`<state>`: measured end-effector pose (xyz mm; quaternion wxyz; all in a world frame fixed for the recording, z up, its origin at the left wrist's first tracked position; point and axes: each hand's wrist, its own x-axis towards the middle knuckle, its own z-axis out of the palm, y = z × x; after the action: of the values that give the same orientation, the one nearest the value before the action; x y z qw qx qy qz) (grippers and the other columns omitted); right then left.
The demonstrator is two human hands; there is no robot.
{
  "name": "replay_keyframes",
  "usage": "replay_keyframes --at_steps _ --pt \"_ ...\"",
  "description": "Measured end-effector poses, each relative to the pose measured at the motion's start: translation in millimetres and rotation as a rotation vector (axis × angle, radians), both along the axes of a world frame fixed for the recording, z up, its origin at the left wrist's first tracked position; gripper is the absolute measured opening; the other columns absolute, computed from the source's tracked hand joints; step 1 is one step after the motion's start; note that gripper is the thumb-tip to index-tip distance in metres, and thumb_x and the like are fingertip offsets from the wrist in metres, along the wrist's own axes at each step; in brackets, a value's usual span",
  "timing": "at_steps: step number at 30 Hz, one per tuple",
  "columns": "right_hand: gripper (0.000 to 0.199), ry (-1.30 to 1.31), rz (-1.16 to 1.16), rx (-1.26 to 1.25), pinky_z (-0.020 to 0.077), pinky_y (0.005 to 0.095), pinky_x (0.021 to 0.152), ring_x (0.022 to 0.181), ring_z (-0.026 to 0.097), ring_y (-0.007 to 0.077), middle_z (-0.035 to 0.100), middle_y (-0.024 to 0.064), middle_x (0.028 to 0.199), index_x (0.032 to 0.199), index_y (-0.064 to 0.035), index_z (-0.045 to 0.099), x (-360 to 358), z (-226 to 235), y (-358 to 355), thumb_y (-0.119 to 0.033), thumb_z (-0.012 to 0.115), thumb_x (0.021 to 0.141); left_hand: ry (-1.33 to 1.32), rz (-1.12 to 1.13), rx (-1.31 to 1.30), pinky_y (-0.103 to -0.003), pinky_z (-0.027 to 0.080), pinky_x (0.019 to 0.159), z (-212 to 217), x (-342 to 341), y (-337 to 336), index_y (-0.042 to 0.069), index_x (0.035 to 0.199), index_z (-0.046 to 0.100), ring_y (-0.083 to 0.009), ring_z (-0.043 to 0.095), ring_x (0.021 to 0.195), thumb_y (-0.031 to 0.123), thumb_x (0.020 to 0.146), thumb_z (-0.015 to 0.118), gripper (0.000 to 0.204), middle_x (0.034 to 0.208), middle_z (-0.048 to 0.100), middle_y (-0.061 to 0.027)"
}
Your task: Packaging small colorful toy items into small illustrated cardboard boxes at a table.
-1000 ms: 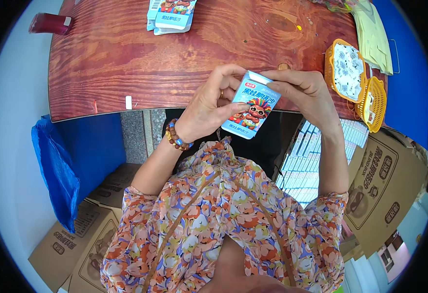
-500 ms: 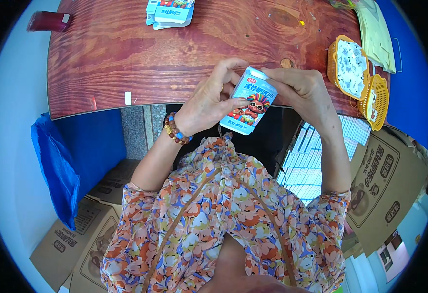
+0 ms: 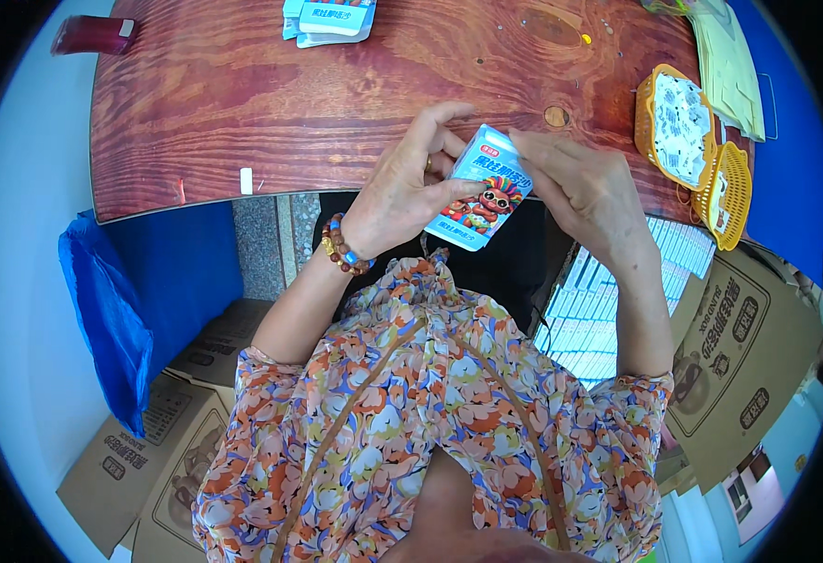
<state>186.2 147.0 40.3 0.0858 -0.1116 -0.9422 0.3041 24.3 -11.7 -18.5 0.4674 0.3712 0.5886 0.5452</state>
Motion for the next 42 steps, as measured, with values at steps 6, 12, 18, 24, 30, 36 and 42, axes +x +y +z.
replay_keyframes --at_steps 6,12,18,24,30,36,42 --pt "0.032 -0.009 -0.072 0.233 0.0588 0.0356 0.075 0.091 0.071 0.0312 0.071 0.0147 0.109 0.117 -0.0044 0.068 3 1 -16 -0.005 0.071 0.085 0.076 -0.005 0.018 -0.031 0.055 0.076 6 4 4 0.01 0.145 0.04 -0.0156 0.067 0.087 0.004 0.084 0.073 0.07 0.101 0.065 -0.0075" --pt "0.037 0.102 -0.209 -0.322 0.0566 0.0282 0.078 0.093 0.069 0.0136 0.072 0.0092 0.111 0.126 -0.0028 0.065 18 -20 4 -0.003 0.069 0.089 0.019 -0.036 0.089 -0.031 0.056 0.081 -3 4 10 0.012 0.145 0.045 -0.0158 0.068 0.091 0.006 0.087 0.071 0.064 0.111 0.065 -0.0096" --pt "0.03 0.161 -0.082 -0.24 0.0542 0.0288 0.089 0.103 0.067 0.0151 0.071 0.0107 0.111 0.118 -0.0012 0.069 20 -31 10 -0.001 0.068 0.088 -0.035 -0.081 0.093 -0.03 0.057 0.084 -5 2 14 0.009 0.141 0.048 -0.0151 0.067 0.097 0.007 0.09 0.07 0.056 0.115 0.064 -0.0091" --pt "0.034 0.225 -0.167 -0.823 0.0529 0.0305 0.094 0.113 0.064 0.018 0.066 0.0092 0.126 0.123 0.001 0.065 18 -24 19 0.003 0.063 0.09 -0.134 -0.089 0.144 -0.029 0.057 0.084 -4 4 15 0.006 0.138 0.048 -0.013 0.066 0.1 0.006 0.092 0.068 0.051 0.115 0.064 -0.0075" --pt "0.037 0.089 -0.257 -0.835 0.0505 0.03 0.098 0.118 0.062 0.0179 0.064 0.0099 0.13 0.129 0.0005 0.061 22 -19 9 0.002 0.06 0.092 -0.025 -0.058 0.182 -0.027 0.056 0.084 2 4 15 0.006 0.141 0.046 -0.0119 0.066 0.1 0.006 0.092 0.069 0.055 0.119 0.063 -0.0071" --pt "0.034 0.204 -0.154 -0.625 0.0511 0.029 0.097 0.115 0.063 0.0163 0.069 0.0096 0.122 0.128 0.0011 0.062 24 -21 15 0.002 0.057 0.094 -0.174 -0.113 0.163 -0.028 0.055 0.089 6 4 15 0.006 0.149 0.038 -0.0121 0.064 0.105 0.005 0.092 0.069 0.065 0.129 0.059 -0.0074" --pt "0.029 0.126 -0.017 -0.418 0.0545 0.0288 0.09 0.106 0.068 0.0182 0.072 0.0096 0.113 0.12 -0.0005 0.068 28 -10 30 0.002 0.06 0.092 -0.244 -0.188 0.126 -0.029 0.056 0.09 4 0 13 0.005 0.149 0.037 -0.013 0.064 0.107 0.002 0.093 0.067 0.064 0.126 0.062 -0.0104"
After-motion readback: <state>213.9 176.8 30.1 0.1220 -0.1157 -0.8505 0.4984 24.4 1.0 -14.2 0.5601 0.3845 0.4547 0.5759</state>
